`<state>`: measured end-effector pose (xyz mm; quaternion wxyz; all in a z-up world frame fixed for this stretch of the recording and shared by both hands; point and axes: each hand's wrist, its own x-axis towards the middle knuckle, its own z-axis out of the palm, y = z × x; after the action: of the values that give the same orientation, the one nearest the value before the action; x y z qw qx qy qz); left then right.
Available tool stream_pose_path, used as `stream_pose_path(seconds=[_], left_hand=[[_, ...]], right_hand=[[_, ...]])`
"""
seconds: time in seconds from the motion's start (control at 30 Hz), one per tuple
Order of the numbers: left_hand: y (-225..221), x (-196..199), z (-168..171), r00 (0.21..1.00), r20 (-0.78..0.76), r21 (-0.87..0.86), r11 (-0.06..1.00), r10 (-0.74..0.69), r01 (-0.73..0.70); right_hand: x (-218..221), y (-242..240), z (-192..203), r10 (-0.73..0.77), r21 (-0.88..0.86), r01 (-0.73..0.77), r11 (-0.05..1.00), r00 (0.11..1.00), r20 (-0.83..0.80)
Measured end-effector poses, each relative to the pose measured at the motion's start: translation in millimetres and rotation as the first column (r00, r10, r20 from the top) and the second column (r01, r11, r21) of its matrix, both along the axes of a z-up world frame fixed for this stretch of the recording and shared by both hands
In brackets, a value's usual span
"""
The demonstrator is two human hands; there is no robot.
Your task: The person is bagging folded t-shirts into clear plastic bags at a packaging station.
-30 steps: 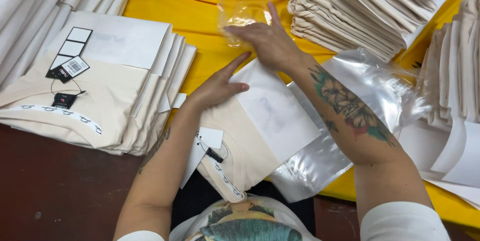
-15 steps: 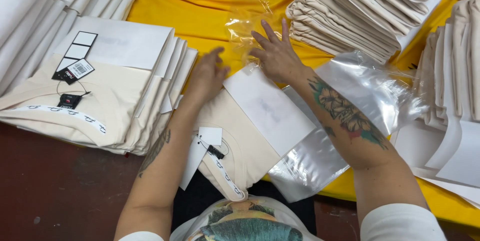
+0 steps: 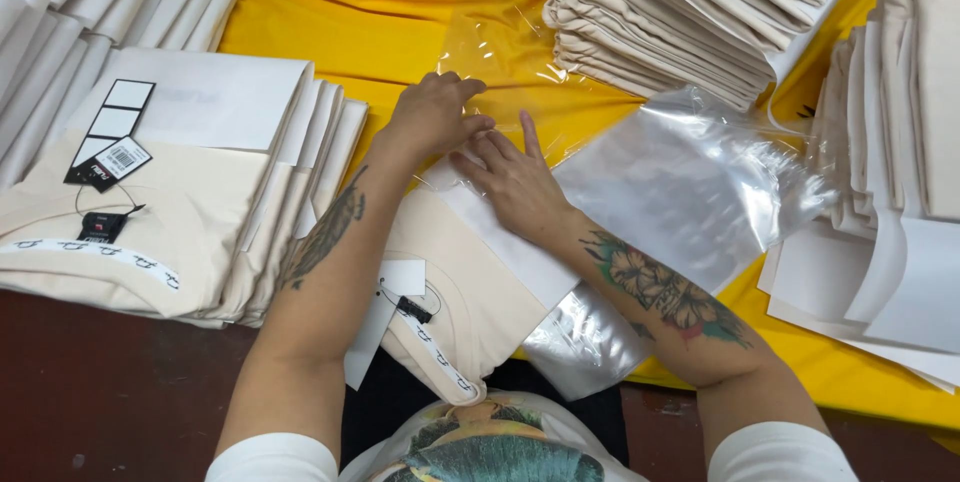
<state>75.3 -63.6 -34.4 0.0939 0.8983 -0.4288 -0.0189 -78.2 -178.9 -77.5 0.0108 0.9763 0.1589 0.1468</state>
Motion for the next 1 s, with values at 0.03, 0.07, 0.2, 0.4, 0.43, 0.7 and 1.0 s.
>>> stream_pose_path(seconds=[0.03,0.07,0.2,0.4,0.43,0.7,1.0], left_hand=[[7,-11,17,0.982,-0.188,-0.101,0.995,-0.015,-0.004],[15,-24,33,0.927,-0.372,-0.196,0.98,-0.043,-0.033],[20,-12,-8,0.97,-0.244,-0.053,0.999,-0.011,-0.002],[14,6,-62,0.999,-0.034,-0.062,0.998,-0.011,0.009],[13,4,-58,0.989,-0.148,-0.133,0.991,0.008,-0.028],[-10,-3,-43,0.936,-0.345,-0.315,0.948,-0.078,-0.037],[13,65,-32,0.546,-0.836,-0.545,0.194,-0.048,-0.816]], right_hand=[[1,-3,-7,-0.057,0.044,0.059,0.997,0.998,-0.027],[0,-4,-15,-0.109,0.088,0.115,0.989,0.992,-0.063],[-8,-2,-7,-0.137,0.14,0.152,0.978,0.984,-0.114],[-14,3,1,-0.204,0.263,0.239,0.935,0.967,-0.154],[-15,4,1,-0.207,0.27,0.241,0.932,0.967,-0.151],[-15,5,3,-0.252,0.35,0.332,0.876,0.934,-0.254],[-12,-25,-19,-0.163,0.249,0.071,0.966,0.914,0.371]])
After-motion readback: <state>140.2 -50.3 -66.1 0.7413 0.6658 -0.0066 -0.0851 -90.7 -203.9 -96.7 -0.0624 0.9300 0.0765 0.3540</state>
